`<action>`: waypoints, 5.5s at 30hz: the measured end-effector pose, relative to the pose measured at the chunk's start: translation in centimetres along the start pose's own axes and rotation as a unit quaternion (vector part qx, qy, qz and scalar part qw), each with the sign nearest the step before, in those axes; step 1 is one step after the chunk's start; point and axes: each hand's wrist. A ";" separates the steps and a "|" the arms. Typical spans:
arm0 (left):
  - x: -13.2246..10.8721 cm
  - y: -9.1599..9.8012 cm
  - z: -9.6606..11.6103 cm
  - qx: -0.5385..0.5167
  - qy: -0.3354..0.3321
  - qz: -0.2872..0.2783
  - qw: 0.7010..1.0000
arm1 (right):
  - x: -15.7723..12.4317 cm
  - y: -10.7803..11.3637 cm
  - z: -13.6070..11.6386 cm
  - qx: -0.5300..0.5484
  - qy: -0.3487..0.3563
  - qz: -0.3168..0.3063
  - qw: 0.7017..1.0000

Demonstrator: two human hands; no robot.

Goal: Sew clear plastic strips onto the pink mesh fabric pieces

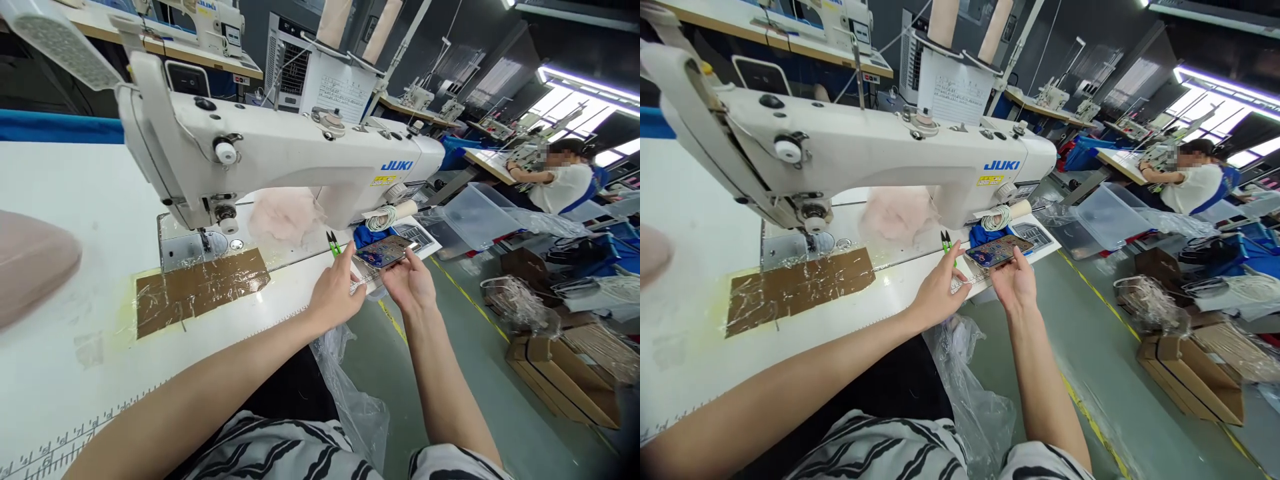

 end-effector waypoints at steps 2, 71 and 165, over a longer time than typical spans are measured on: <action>-0.1 0.2 0.2 0.010 -0.004 -0.011 1.000 | -0.2 0.0 -0.2 -0.001 0.002 0.004 1.000; -6.9 12.5 -0.8 0.399 0.034 0.000 0.916 | 4.6 -14.5 7.4 -0.510 0.378 -0.442 0.634; -12.8 22.3 -1.2 0.199 0.206 0.120 0.951 | -3.6 -21.6 11.7 -0.494 -0.074 -0.631 0.593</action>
Point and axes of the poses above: each hand's wrist, its own x-axis towards the middle knuckle, its own y-axis out of the back of the hand, z = x × y, and after that the axes turned 5 degrees about -z, right-handed
